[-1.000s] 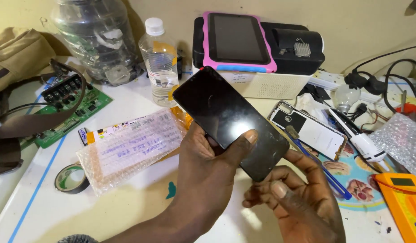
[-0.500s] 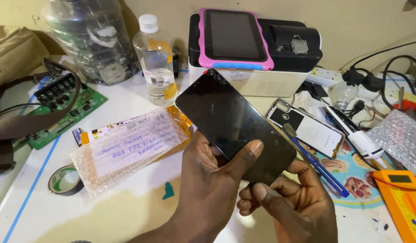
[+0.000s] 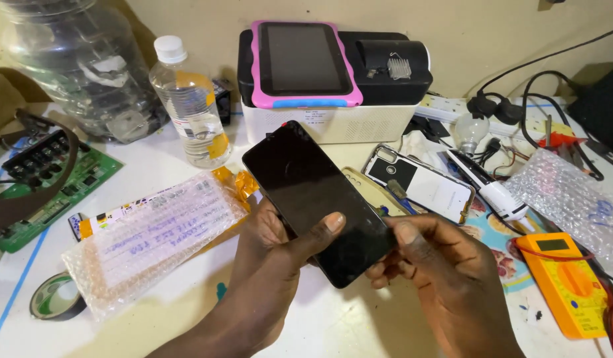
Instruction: Disassembling a smartphone by removing internal screws and a protective plate using a screwdriver to access internal components.
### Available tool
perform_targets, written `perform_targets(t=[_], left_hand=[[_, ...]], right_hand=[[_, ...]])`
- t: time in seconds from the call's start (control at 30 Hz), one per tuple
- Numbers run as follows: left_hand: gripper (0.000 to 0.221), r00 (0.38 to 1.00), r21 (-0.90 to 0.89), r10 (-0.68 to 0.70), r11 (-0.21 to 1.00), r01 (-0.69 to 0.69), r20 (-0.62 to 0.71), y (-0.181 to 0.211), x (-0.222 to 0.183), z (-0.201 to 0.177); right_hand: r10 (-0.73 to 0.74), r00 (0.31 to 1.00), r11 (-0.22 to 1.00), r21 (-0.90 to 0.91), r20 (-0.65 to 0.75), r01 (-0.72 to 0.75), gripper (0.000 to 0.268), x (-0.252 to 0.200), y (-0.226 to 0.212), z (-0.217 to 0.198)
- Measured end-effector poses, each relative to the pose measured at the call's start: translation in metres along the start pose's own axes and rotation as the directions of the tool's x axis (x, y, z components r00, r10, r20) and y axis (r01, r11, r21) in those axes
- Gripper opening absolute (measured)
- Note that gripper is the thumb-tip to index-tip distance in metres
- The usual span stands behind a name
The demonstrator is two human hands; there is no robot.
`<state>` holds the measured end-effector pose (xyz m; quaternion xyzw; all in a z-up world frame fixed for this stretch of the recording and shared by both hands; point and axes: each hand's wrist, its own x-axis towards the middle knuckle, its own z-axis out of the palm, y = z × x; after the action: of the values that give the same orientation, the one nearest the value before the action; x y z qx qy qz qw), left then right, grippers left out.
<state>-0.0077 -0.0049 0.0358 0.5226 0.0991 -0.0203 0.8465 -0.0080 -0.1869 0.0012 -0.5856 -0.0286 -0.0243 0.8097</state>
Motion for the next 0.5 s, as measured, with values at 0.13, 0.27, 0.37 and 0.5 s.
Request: perform_targets(t=[0.13,0.27,0.37,0.5], left_hand=[[0.032,0.989,-0.016,0.105,0.994,-0.104,0.102,-0.005,0.000,-0.004],[0.044,0.983,-0.053,0.049,0.998,-0.040,0.175,-0.003,0.006,-0.007],[0.055,0.975,-0.211,-0.221,0.955,0.209,-0.035,0.022,0.000,0.007],[0.052,0.970,-0.244,-0.245,0.941,0.236,-0.004,-0.002,0.008,-0.005]], right_hand=[[0.023,0.981,0.976,-0.207,-0.191,-0.063,0.017,-0.004,-0.008,0.008],[-0.026,0.974,0.949,-0.312,-0.227,-0.047,0.015,-0.010,-0.009,0.013],[0.196,0.955,0.929,-0.271,-0.222,-0.253,0.020,-0.008,-0.004,0.012],[0.035,0.998,0.941,-0.334,-0.053,-0.051,0.028,-0.015,0.008,0.014]])
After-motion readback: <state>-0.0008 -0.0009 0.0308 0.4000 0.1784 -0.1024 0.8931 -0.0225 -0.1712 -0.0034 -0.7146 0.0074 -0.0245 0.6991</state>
